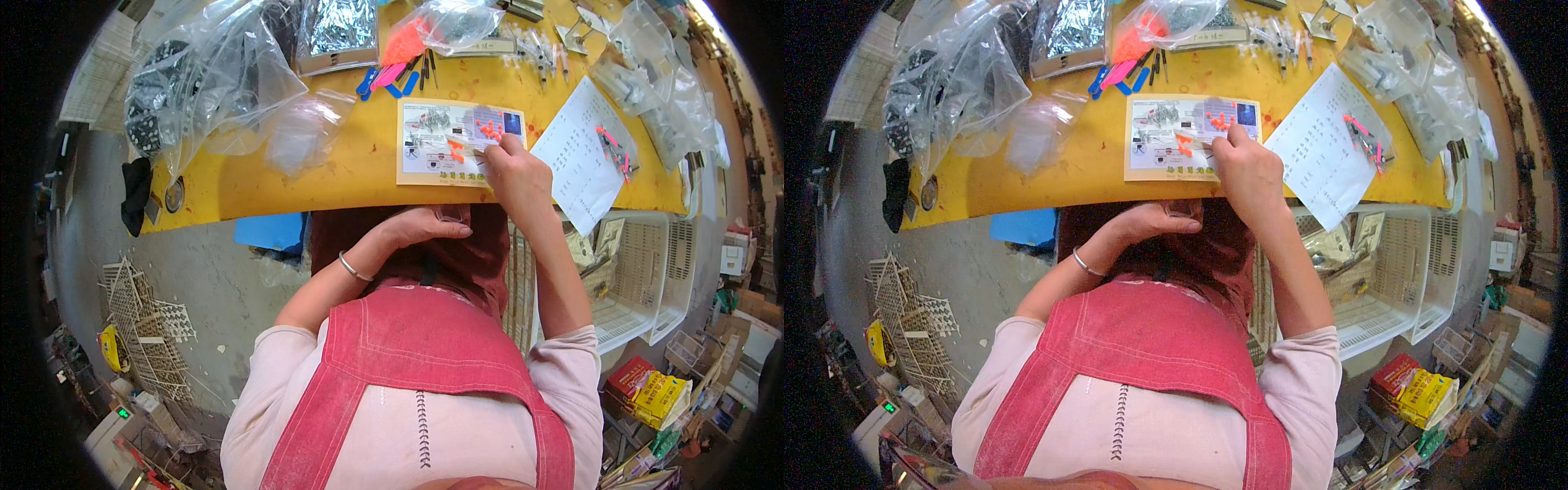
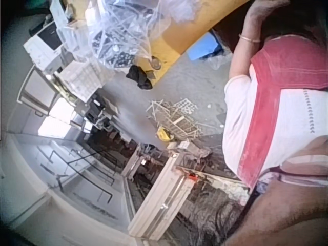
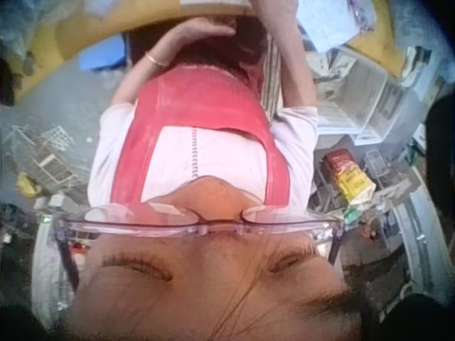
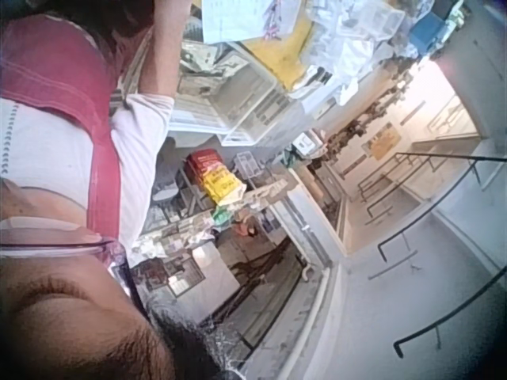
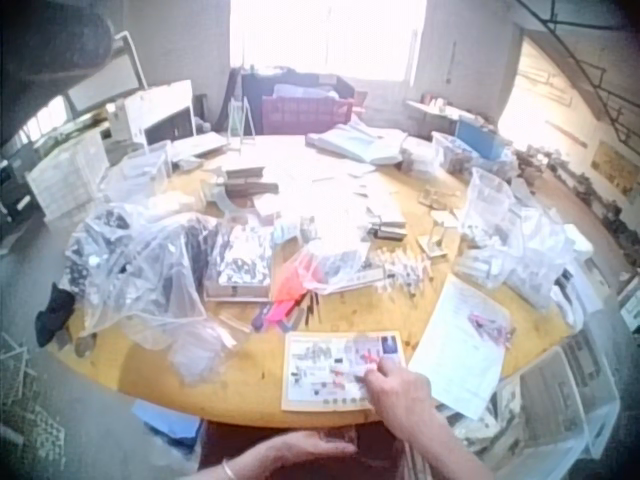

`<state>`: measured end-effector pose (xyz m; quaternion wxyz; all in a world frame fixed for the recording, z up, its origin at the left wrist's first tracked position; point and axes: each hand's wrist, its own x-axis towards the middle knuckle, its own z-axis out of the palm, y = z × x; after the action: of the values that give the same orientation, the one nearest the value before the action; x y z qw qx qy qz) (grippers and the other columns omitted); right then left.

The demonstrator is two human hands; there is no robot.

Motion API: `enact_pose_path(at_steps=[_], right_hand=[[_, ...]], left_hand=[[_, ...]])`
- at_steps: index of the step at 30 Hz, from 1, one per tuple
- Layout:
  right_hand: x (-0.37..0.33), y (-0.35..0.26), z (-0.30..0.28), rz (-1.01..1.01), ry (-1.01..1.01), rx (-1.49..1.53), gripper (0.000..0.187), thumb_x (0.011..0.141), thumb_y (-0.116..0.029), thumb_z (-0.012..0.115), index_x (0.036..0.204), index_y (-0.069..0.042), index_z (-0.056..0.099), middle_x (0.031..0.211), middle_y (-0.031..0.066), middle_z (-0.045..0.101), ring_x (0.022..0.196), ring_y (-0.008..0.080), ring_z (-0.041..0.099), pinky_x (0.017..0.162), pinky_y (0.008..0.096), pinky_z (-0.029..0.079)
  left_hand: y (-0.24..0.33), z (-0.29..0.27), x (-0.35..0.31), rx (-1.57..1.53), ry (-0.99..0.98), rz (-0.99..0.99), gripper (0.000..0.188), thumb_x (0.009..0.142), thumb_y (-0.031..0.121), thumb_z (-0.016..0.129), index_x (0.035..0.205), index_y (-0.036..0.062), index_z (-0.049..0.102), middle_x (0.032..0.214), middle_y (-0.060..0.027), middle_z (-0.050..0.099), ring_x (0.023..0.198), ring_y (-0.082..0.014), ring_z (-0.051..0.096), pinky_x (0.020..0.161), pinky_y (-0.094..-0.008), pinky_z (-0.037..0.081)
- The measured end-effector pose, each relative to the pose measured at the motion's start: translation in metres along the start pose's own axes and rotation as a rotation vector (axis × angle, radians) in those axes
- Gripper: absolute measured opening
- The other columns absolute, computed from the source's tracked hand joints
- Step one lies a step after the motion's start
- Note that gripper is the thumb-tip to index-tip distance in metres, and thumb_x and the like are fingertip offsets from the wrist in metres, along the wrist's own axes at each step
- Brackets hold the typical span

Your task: The person assembles small components at a yellow workbench, using a wooden stick to place tiny orange pieces onto a printed guide. They repeatedly pick up parts from plastic bags and place them into a white basket, handling items one at a time.

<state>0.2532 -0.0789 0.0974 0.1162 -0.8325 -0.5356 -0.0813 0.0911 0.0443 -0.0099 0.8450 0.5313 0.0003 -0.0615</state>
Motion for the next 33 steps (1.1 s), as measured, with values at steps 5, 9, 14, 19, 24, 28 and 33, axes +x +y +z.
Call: enact_pose_path(at_steps=[5, 9, 14, 19, 24, 28, 33], right_hand=[[-0.010, -0.008, -0.003, 0.012, 0.031, 0.047, 0.006, 0.088, -0.012, 0.072, 0.087, -0.008, 0.067, 0.088, 0.0093, 0.061, 0.068, 0.0334, 0.067, 0.058, 0.0450, 0.054], [-0.017, -0.013, -0.005, 0.027, 0.018, 0.052, 0.004, 0.089, -0.011, 0.070, 0.089, -0.009, 0.067, 0.087, 0.0099, 0.060, 0.069, 0.0341, 0.067, 0.059, 0.0459, 0.054], [-0.027, -0.022, -0.008, 0.075, -0.018, 0.027, 0.005, 0.089, -0.011, 0.070, 0.089, -0.008, 0.066, 0.089, 0.0109, 0.061, 0.071, 0.0347, 0.067, 0.059, 0.0458, 0.054], [-0.037, -0.026, -0.007, 0.145, 0.006, 0.064, 0.007, 0.088, -0.011, 0.070, 0.089, -0.007, 0.065, 0.089, 0.0118, 0.061, 0.071, 0.0351, 0.067, 0.060, 0.0458, 0.054], [-0.041, -0.032, -0.009, 0.161, -0.042, 0.060, 0.009, 0.088, -0.013, 0.070, 0.090, -0.007, 0.064, 0.089, 0.0130, 0.061, 0.072, 0.0359, 0.067, 0.061, 0.0469, 0.054], [-0.043, -0.036, -0.010, 0.142, -0.029, 0.070, 0.011, 0.085, -0.011, 0.071, 0.089, -0.005, 0.062, 0.087, 0.0147, 0.061, 0.070, 0.0380, 0.068, 0.060, 0.0487, 0.056], [-0.048, -0.041, -0.009, 0.162, -0.023, 0.098, 0.011, 0.086, -0.011, 0.070, 0.090, -0.005, 0.062, 0.090, 0.0147, 0.061, 0.072, 0.0377, 0.068, 0.062, 0.0490, 0.056]], left_hand=[[-0.002, -0.002, 0.000, -0.021, 0.025, 0.007, 0.045, 0.091, 0.018, 0.083, 0.128, 0.0049, 0.061, 0.109, 0.0000, 0.061, 0.101, -0.0124, 0.056, 0.093, -0.0318, 0.049], [-0.004, 0.000, -0.001, -0.066, 0.063, -0.001, 0.051, 0.091, 0.016, 0.083, 0.134, 0.0056, 0.058, 0.115, 0.0014, 0.060, 0.105, -0.0113, 0.055, 0.095, -0.0311, 0.049], [-0.004, 0.008, -0.002, -0.146, 0.146, 0.025, 0.060, 0.090, 0.012, 0.083, 0.143, 0.0044, 0.056, 0.128, -0.0003, 0.062, 0.116, -0.0119, 0.057, 0.103, -0.0310, 0.048], [-0.006, 0.017, -0.004, -0.146, 0.235, -0.013, 0.060, 0.091, 0.011, 0.082, 0.145, 0.0029, 0.056, 0.134, -0.0022, 0.062, 0.122, -0.0135, 0.056, 0.108, -0.0324, 0.046], [-0.005, 0.025, -0.004, -0.142, 0.274, 0.069, 0.059, 0.093, 0.011, 0.081, 0.145, 0.0030, 0.055, 0.137, -0.0031, 0.062, 0.124, -0.0147, 0.056, 0.110, -0.0338, 0.045], [-0.006, 0.025, -0.005, -0.164, 0.271, 0.086, 0.058, 0.093, 0.011, 0.080, 0.146, 0.0028, 0.055, 0.140, -0.0042, 0.061, 0.127, -0.0155, 0.056, 0.111, -0.0350, 0.044], [-0.012, 0.024, -0.006, -0.179, 0.304, 0.090, 0.056, 0.095, 0.009, 0.078, 0.146, 0.0023, 0.056, 0.142, -0.0060, 0.061, 0.130, -0.0171, 0.057, 0.112, -0.0362, 0.045]])
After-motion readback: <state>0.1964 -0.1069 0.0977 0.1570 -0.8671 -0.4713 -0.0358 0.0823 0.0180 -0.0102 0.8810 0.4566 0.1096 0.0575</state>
